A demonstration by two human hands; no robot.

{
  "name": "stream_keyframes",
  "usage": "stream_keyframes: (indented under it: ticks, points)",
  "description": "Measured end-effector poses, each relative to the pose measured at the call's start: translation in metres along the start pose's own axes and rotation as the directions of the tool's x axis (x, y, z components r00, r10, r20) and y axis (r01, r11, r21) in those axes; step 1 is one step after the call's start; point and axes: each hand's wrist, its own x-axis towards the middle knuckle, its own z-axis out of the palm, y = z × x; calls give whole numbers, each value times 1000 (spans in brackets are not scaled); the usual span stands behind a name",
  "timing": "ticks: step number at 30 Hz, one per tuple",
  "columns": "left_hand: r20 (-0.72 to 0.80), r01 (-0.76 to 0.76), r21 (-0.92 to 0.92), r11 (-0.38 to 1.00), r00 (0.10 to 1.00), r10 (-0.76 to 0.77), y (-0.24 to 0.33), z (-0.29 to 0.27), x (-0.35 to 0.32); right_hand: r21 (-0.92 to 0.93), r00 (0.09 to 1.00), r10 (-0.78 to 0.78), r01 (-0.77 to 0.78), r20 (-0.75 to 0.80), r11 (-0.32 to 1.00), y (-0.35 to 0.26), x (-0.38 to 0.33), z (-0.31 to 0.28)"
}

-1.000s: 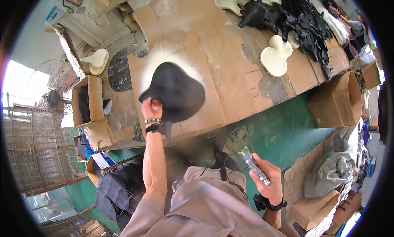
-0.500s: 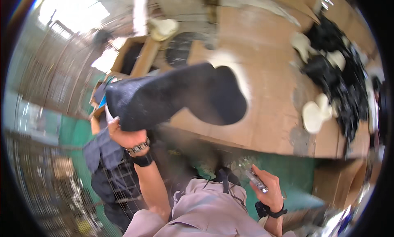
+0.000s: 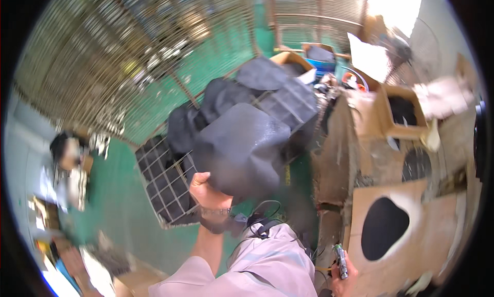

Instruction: The person sprays a black object with a spray gun, then places it on a wire rack. Later, the person sits on the floor and handles similar black objects inside a cardboard box.

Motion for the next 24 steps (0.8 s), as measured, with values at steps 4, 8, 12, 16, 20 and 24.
stream_keyframes:
  ticks: [4,8,12,16,20,24]
  points:
    - [-113,-313,43,949,942,316,86,-56,17,42,952,82,-99,294,994,-30,45,22]
    - [-341,-532,111,839,773,535,167,-105,57,59,929,18,-42,371,997,-84,85,56]
    - [-456,-721,285,631,477,751,273,-153,126,17,902,42,-55,430,998,-128,113,86]
    - [-442,-856,265,443,300,845,371,-167,186,70,866,147,-205,478,976,-157,133,116]
    - [-394,-915,276,294,171,903,472,-216,202,4,840,62,-77,540,997,-148,148,138]
    - [-289,-906,187,379,318,903,428,-225,220,-29,881,177,-183,438,983,-143,151,172]
